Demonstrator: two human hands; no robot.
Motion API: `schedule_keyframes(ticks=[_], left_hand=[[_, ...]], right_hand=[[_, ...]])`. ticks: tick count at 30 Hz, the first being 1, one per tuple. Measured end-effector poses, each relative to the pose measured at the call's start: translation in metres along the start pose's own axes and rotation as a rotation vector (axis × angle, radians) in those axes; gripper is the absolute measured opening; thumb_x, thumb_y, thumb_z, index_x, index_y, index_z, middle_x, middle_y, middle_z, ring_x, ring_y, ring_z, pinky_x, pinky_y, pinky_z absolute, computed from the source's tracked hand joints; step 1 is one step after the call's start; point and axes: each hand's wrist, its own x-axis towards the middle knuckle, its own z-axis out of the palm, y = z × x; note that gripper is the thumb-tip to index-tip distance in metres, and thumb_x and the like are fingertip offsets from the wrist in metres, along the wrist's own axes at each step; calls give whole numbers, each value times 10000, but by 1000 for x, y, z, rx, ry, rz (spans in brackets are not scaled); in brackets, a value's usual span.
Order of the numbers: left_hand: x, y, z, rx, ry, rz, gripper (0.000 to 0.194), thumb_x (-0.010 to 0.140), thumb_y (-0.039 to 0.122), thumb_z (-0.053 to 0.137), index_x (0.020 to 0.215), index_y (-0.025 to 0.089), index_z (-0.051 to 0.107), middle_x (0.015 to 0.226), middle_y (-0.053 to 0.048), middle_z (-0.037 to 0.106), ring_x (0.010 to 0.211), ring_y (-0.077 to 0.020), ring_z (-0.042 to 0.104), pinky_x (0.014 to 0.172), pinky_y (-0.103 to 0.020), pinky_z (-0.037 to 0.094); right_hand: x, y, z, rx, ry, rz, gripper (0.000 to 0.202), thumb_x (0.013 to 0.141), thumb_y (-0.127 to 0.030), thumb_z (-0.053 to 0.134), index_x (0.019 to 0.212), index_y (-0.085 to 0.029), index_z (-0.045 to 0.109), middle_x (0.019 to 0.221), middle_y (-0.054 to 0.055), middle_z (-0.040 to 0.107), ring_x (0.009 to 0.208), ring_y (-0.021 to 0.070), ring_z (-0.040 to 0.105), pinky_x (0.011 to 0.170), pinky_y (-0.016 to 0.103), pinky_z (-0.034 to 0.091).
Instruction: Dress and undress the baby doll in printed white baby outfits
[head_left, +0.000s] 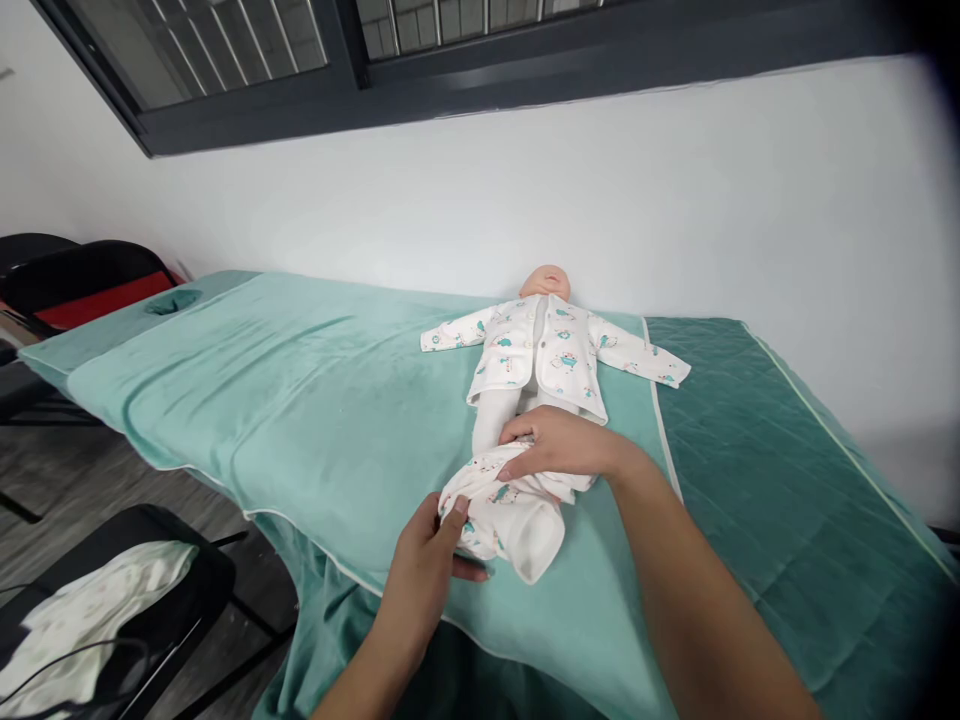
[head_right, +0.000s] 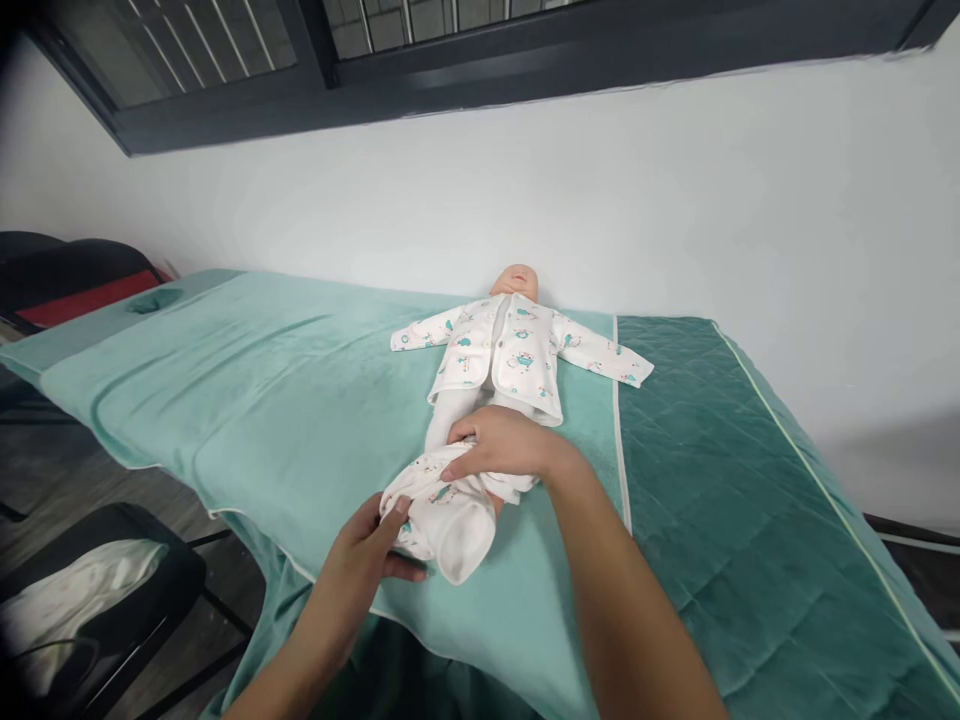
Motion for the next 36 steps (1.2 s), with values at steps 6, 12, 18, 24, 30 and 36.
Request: schedule_keyframes(ticks=[6, 12, 18, 24, 30, 36], left_hand=[[-1, 9, -10, -62, -201, -34, 475, 851, 515, 646, 1173, 166, 652, 1024, -84, 623, 853, -179, 558, 652, -305, 580], [1, 8, -6, -337, -355, -83, 381, 923, 459, 581, 1174, 181, 651, 1013, -77, 608, 804, -136, 521, 596, -230, 467], [17, 11, -2, -451, -460, -121, 309, 893, 370, 649, 1129, 171, 656, 959, -61, 580, 745, -106, 506, 606, -223, 426], [31, 19, -9, -246, -480, -38, 342, 860, 395, 689, 1131, 191, 643, 870, -26, 565, 705, -95, 501, 584, -206, 400], [55, 32, -24, 91, -584, 127, 390, 843, 444, 677, 1115, 172, 613, 878, -32, 601, 718, -143, 561, 539, -235, 455], [87, 42, -26, 361, -329, 331, 271, 828, 347, 613, 1039, 179, 635, 855, -14, 664, 698, -159, 588, 582, -249, 461]], right_hand=[[2, 2, 5, -63, 84, -19, 265, 772, -501, 707, 836, -244, 703, 802, -24, 690, 749, 183, 592, 603, 277, 348], [0, 4, 4, 35, 140, -79, 302, 808, -538, 685, 864, -241, 694, 847, -21, 695, 795, 190, 607, 648, 278, 386], [-1, 6, 2, 141, 163, -157, 307, 833, -526, 674, 896, -226, 683, 869, -17, 659, 810, 176, 582, 678, 274, 393], [-1, 10, 0, 182, 173, -168, 330, 843, -524, 664, 795, -203, 610, 766, -29, 561, 728, 148, 519, 623, 262, 354], [-1, 11, 1, 185, 174, -175, 327, 860, -520, 645, 854, -194, 638, 813, -15, 590, 747, 152, 529, 631, 266, 352], [-2, 7, 0, 146, 178, -161, 323, 851, -518, 651, 816, -200, 607, 774, -28, 553, 723, 142, 500, 622, 261, 334]])
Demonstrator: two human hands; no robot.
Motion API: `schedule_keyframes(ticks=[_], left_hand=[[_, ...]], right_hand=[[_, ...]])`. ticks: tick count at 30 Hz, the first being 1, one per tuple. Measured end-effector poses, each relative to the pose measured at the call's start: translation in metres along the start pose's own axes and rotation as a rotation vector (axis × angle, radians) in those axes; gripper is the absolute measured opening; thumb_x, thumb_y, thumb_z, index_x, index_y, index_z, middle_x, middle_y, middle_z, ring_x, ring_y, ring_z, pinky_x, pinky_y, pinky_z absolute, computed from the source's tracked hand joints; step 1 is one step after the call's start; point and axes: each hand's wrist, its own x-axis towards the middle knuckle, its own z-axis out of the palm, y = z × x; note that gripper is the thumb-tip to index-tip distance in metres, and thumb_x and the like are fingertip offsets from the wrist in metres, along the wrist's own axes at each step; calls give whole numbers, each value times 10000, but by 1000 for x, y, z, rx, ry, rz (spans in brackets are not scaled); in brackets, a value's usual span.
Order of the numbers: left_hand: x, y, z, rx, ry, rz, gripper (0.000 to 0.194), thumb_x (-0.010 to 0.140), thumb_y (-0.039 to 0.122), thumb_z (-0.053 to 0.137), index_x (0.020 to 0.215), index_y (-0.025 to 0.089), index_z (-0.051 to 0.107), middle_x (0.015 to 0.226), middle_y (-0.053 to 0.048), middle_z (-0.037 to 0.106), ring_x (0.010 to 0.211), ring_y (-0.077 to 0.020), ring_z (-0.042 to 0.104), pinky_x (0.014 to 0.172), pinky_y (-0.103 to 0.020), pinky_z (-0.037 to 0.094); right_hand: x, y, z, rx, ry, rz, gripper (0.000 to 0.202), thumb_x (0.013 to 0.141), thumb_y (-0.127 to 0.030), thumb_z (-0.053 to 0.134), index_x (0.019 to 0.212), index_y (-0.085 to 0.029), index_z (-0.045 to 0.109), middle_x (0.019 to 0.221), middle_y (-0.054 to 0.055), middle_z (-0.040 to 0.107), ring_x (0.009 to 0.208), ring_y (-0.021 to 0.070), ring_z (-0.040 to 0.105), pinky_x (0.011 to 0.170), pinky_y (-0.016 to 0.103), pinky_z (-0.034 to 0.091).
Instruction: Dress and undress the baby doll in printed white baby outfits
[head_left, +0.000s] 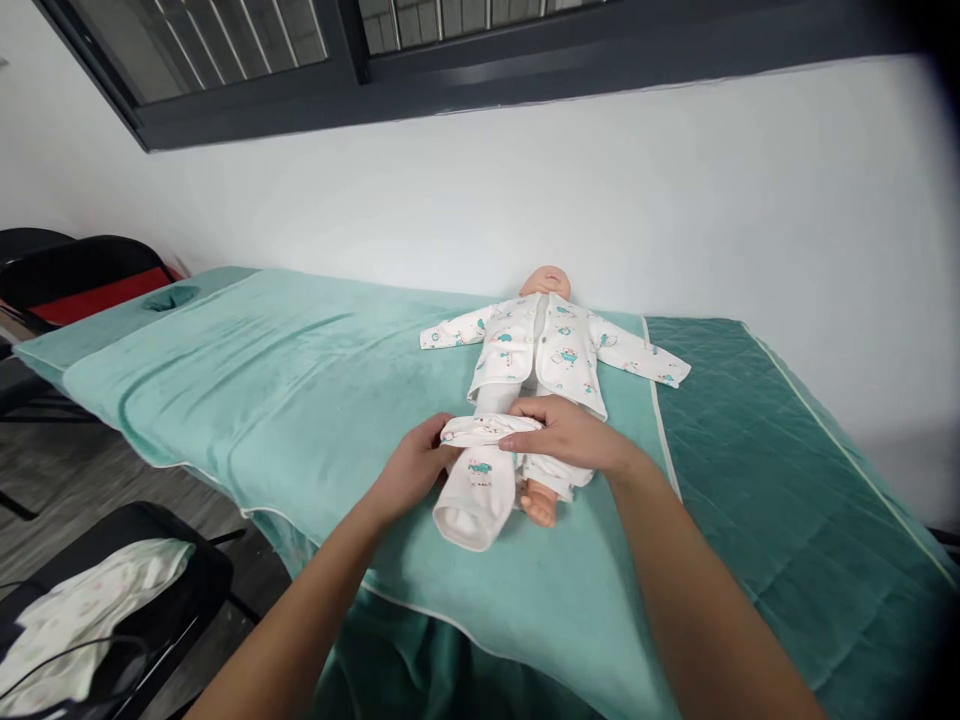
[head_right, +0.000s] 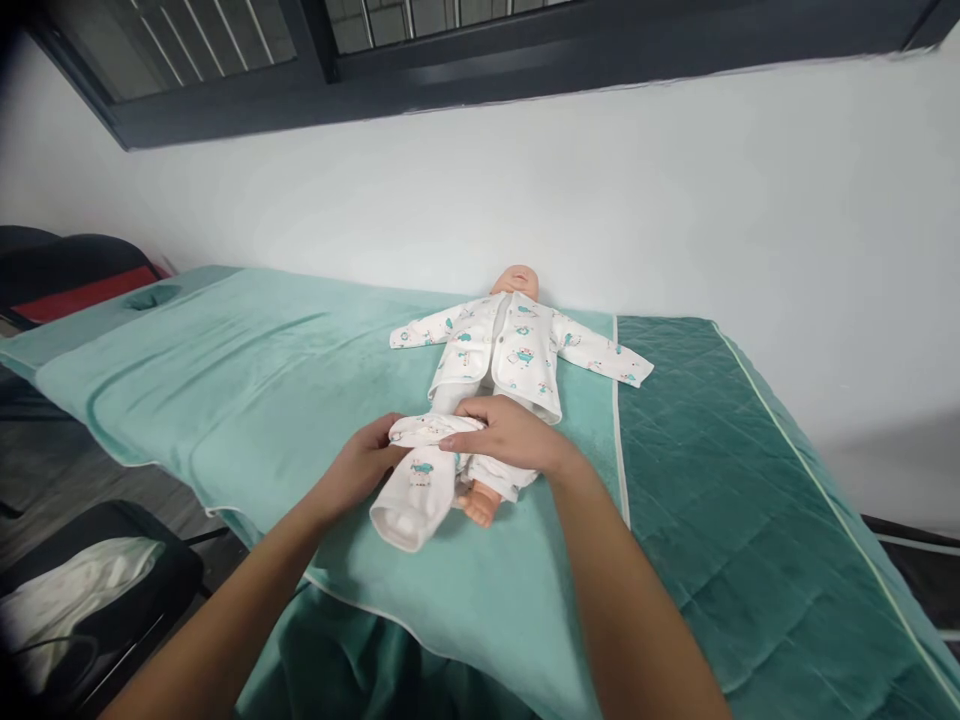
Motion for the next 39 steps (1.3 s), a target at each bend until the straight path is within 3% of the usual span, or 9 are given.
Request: schedule_keyframes(ticks=[4, 8, 18, 21, 33, 39], left_hand=[[22, -3, 9, 245, 225, 189, 262, 837, 267, 522, 1039, 195, 674, 977, -31, 722, 887, -200, 634, 772, -296, 486], [31, -11, 19, 401, 308, 301, 299, 892, 265, 471, 1122, 209, 653, 1107, -59, 714, 1009, -219, 638, 877, -335, 469], [21, -17, 20, 332, 273, 298, 310, 890, 240, 494, 1168, 213, 626, 1124, -43, 714, 999, -203, 647, 846, -306, 488], [20, -16, 20, 328, 281, 295, 311, 894, 250, 497, 1174, 208, 627, 1133, -48, 713, 1000, -204, 646, 842, -309, 490], [19, -14, 21, 352, 297, 274, 299, 880, 248, 497, 1146, 211, 630, 1103, -52, 709, 976, -208, 639, 832, -321, 481], [-2, -19, 20, 132, 325, 204, 329, 875, 314, 593, 1190, 223, 570, 1107, -52, 663, 955, -182, 621, 766, -282, 486]], right_hand=[[-1, -1, -1, -8, -1, 36, 304, 819, -501, 682, 821, -208, 602, 774, -30, 552, 721, 147, 500, 621, 261, 342], [-3, -2, -1, -43, 32, 62, 243, 790, -424, 703, 891, -220, 619, 856, -12, 615, 773, 173, 542, 648, 272, 372], [3, 2, 4, -111, 193, -9, 105, 762, -212, 606, 866, -216, 596, 934, -3, 615, 868, 181, 563, 747, 290, 405], [4, 4, 4, -99, 236, 26, 107, 783, -237, 592, 887, -216, 594, 929, -5, 624, 868, 184, 568, 749, 295, 409], [3, 4, 3, -74, 165, 33, 107, 796, -258, 609, 898, -228, 610, 914, -15, 636, 859, 182, 580, 726, 284, 414], [2, 5, 2, -70, 184, 39, 117, 822, -310, 606, 900, -223, 608, 920, -9, 649, 868, 189, 587, 734, 289, 415]])
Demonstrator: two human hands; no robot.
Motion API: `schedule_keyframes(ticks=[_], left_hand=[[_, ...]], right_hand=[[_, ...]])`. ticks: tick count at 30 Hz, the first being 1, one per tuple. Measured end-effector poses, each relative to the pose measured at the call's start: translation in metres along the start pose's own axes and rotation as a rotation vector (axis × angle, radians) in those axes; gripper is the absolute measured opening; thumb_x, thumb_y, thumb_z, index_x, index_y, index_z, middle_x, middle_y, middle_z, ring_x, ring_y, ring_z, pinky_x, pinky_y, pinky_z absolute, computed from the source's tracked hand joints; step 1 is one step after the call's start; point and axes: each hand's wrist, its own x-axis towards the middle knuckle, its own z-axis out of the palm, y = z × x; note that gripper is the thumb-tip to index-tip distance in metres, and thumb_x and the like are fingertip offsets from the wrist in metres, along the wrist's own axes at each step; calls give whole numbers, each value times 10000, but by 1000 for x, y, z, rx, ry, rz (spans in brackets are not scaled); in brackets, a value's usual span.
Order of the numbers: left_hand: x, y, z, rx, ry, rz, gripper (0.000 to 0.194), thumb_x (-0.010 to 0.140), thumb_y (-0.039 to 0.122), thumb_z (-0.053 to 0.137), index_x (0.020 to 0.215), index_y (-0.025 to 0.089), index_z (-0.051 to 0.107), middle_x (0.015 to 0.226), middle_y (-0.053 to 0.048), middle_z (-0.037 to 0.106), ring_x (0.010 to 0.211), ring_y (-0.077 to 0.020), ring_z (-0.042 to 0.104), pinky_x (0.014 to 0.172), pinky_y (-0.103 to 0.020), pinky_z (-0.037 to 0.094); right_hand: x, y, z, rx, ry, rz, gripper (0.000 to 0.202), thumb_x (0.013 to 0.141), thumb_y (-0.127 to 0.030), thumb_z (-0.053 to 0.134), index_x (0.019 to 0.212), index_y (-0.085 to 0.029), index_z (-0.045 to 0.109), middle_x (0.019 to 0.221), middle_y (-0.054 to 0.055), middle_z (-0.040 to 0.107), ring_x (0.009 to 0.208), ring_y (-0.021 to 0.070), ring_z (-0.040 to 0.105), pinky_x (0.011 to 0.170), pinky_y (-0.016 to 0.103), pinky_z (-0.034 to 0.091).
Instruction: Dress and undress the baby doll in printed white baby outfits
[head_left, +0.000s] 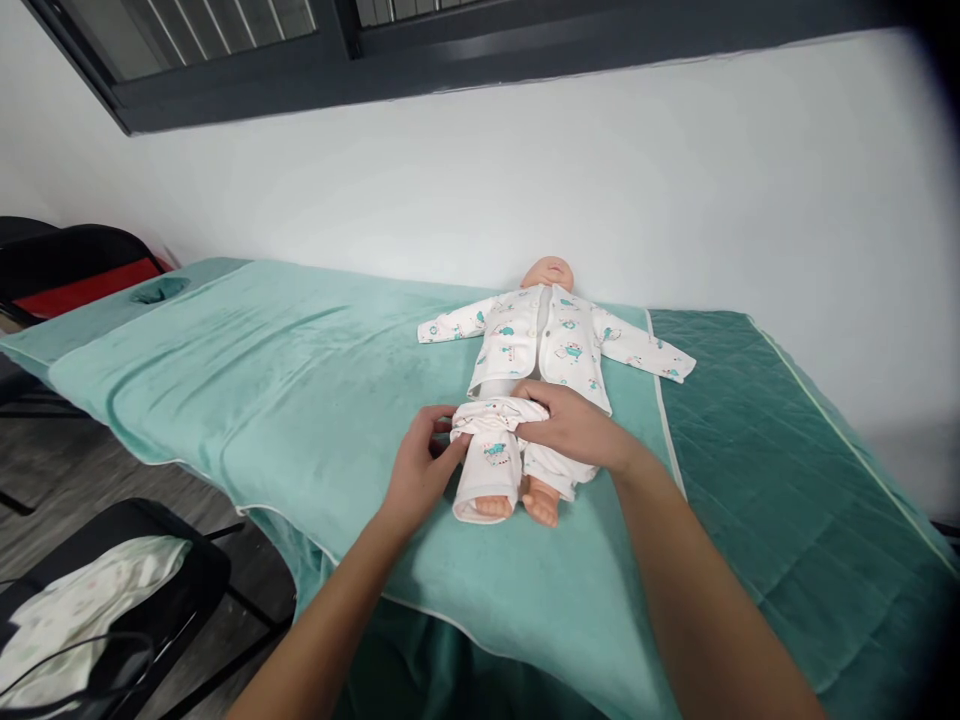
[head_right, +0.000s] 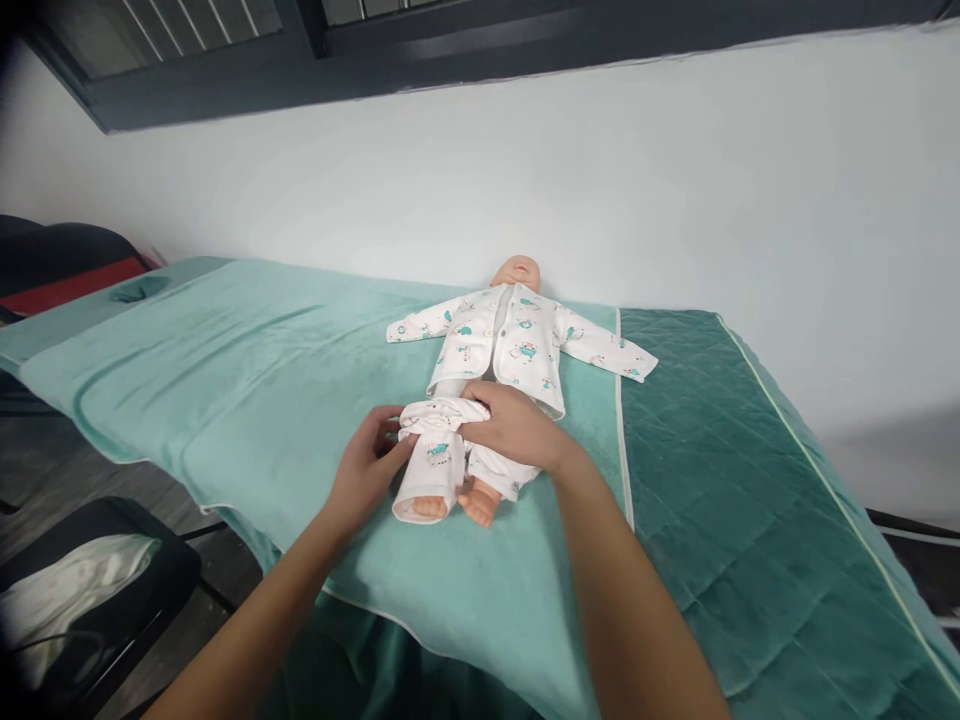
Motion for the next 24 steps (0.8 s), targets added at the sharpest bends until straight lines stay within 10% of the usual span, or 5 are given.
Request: schedule_keyframes(ticks=[10, 24], left_hand=[[-69, -2, -5, 255, -104, 129, 301, 853, 285, 654, 1146, 264, 589, 1141, -56, 638, 1098, -255, 550, 989, -418, 404], [-34, -1, 4, 604, -54, 217, 186, 772, 111, 583, 913, 230, 612, 875, -28, 677, 848, -230, 592, 789, -356, 388]], right_hand=[[1, -1, 1, -5, 25, -22, 116, 814, -285, 609, 910, -221, 625, 934, -6, 662, 867, 191, 588, 755, 293, 417], [1, 4, -1, 55, 4, -30, 132, 827, -326, 632, 893, -216, 602, 896, -10, 613, 869, 189, 565, 758, 297, 414]])
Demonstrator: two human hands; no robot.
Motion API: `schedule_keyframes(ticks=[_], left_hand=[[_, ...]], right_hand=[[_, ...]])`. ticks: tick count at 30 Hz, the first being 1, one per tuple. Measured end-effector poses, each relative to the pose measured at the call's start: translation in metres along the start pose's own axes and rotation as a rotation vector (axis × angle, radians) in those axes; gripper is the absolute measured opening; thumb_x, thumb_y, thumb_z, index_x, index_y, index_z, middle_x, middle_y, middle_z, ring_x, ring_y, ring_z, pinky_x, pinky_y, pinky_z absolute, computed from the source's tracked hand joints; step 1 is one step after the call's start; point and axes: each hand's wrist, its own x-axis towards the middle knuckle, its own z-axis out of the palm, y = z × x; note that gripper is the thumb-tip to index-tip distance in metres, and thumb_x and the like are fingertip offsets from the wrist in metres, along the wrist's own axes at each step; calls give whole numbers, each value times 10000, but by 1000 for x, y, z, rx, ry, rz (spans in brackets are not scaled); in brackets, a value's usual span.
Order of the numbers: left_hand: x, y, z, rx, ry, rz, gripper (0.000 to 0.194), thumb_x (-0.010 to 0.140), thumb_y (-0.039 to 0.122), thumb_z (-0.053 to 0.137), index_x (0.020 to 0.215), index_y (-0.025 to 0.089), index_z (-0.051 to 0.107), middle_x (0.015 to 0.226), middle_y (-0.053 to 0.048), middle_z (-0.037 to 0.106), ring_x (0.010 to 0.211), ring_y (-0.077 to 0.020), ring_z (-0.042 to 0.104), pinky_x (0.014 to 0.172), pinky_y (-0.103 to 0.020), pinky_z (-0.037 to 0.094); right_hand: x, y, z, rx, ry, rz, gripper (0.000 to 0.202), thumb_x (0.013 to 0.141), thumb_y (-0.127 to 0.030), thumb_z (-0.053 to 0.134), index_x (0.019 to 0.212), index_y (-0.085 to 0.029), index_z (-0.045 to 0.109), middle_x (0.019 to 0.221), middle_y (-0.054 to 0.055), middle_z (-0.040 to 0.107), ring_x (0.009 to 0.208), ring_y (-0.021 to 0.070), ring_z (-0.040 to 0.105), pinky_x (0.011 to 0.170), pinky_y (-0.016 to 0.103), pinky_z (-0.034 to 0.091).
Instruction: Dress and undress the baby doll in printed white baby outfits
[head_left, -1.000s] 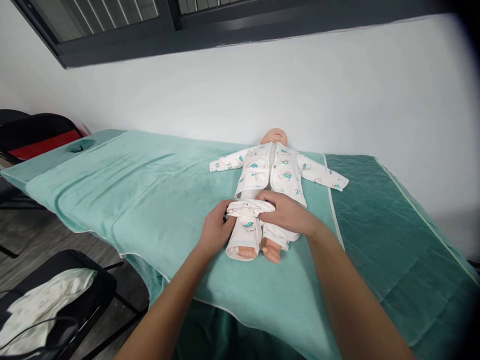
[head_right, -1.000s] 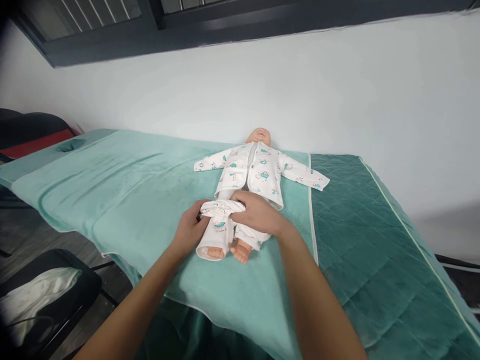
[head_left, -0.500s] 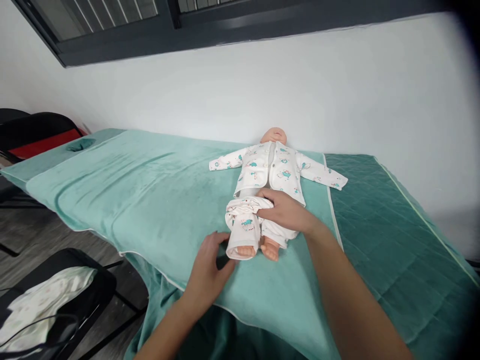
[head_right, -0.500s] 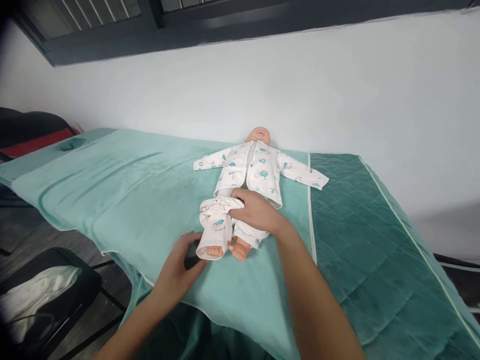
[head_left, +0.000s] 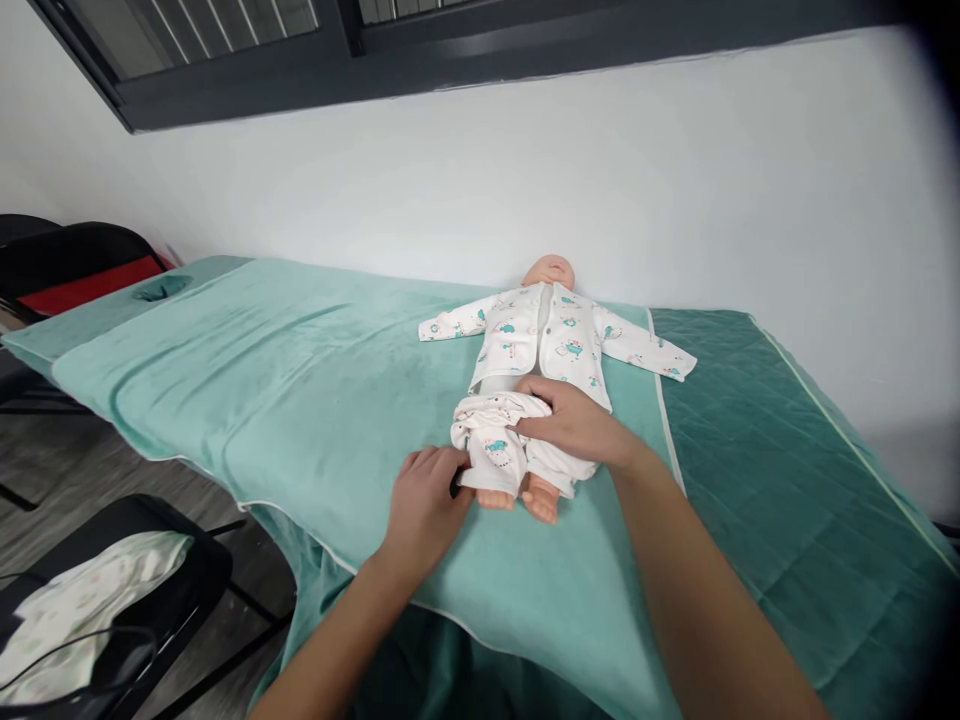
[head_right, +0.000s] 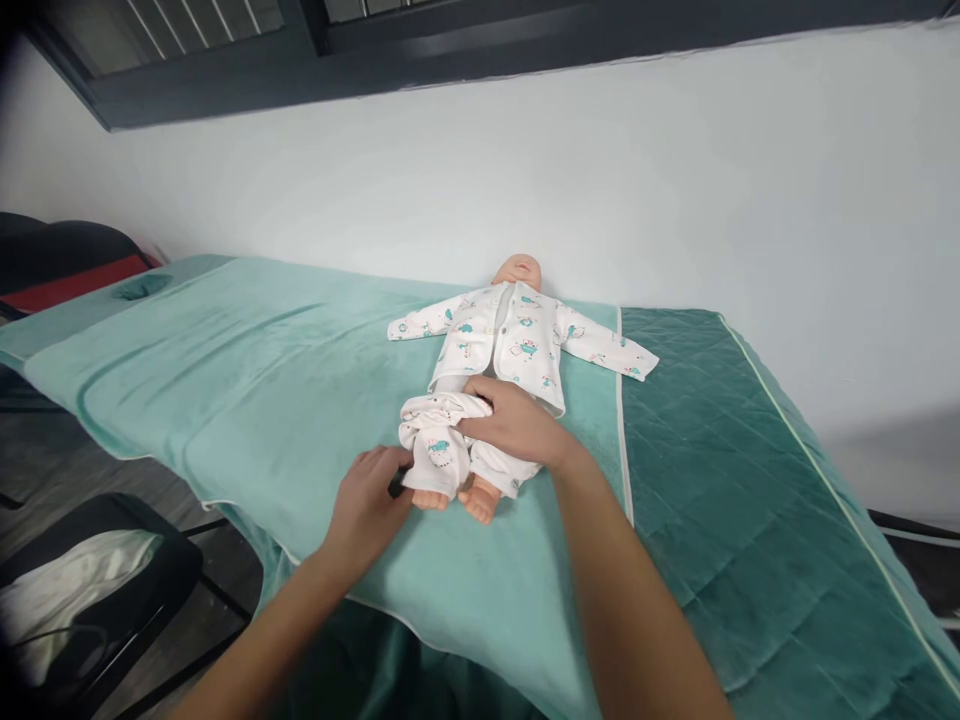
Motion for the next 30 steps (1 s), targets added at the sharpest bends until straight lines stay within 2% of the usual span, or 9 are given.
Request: schedule_keyframes(ticks=[4, 9, 13, 18, 21, 23, 26, 28, 30], left_hand=[[11, -1, -1, 8, 10, -33, 217, 768, 75, 526, 898, 230, 606, 850, -20, 671, 820, -212, 585, 743, -331, 379], [7, -5, 5, 77, 47, 49, 204, 778, 78, 527, 910, 222, 586, 871, -28, 667, 847, -226, 568, 740, -340, 361], [4, -8, 8, 62, 57, 69, 197, 777, 72, 541, 901, 222, 567, 875, -14, 658, 851, -214, 564, 743, -337, 364], [5, -8, 9, 39, 62, 58, 182, 780, 77, 547, 886, 224, 562, 863, -10, 650, 854, -209, 559, 753, -343, 366], [5, -10, 6, -95, 53, 43, 176, 789, 88, 542, 893, 225, 576, 919, -16, 654, 898, -205, 565, 791, -346, 383], [5, -14, 1, -296, 65, 16, 211, 789, 75, 512, 919, 224, 584, 1017, -30, 644, 957, -192, 572, 826, -334, 410], [7, -21, -9, -568, 69, -86, 295, 783, 67, 485, 1013, 220, 588, 1085, -40, 627, 968, -167, 580, 845, -308, 447], [13, -23, -16, -660, 50, -182, 262, 823, 138, 527, 1063, 218, 593, 1057, -38, 640, 946, -166, 591, 841, -305, 461], [25, -21, -22, -712, 60, -267, 218, 855, 257, 584, 1067, 213, 609, 1031, -38, 655, 939, -173, 605, 832, -305, 472]], right_hand=[[1, 2, 1, 34, 51, 8, 190, 839, -383, 643, 892, -209, 589, 891, -7, 602, 856, 189, 555, 753, 302, 408], [4, 5, 5, 33, 167, 59, 235, 855, -436, 634, 858, -211, 567, 858, -17, 586, 830, 183, 540, 735, 303, 396], [4, 4, 6, 49, 155, 41, 231, 849, -432, 655, 882, -218, 576, 875, -20, 597, 845, 183, 550, 759, 308, 413], [2, 1, 6, 183, 96, -49, 268, 834, -405, 700, 1002, -223, 598, 981, 4, 630, 930, 191, 576, 826, 322, 447], [0, 0, 2, 307, 125, -82, 252, 840, -401, 704, 993, -229, 603, 1001, 19, 647, 951, 189, 598, 837, 324, 468], [-3, 1, -3, 384, 212, -111, 222, 860, -398, 682, 987, -232, 606, 1008, 30, 661, 964, 194, 619, 844, 333, 483], [-5, 8, -16, 384, 432, -131, 192, 881, -395, 650, 971, -231, 606, 983, 38, 661, 946, 197, 627, 822, 338, 492], [-4, 16, -23, 262, 589, -94, 193, 870, -400, 658, 940, -230, 599, 939, 28, 641, 893, 188, 610, 786, 327, 481], [-3, 22, -25, 37, 660, -21, 210, 849, -411, 678, 921, -232, 595, 886, 13, 620, 820, 179, 583, 747, 320, 460]])
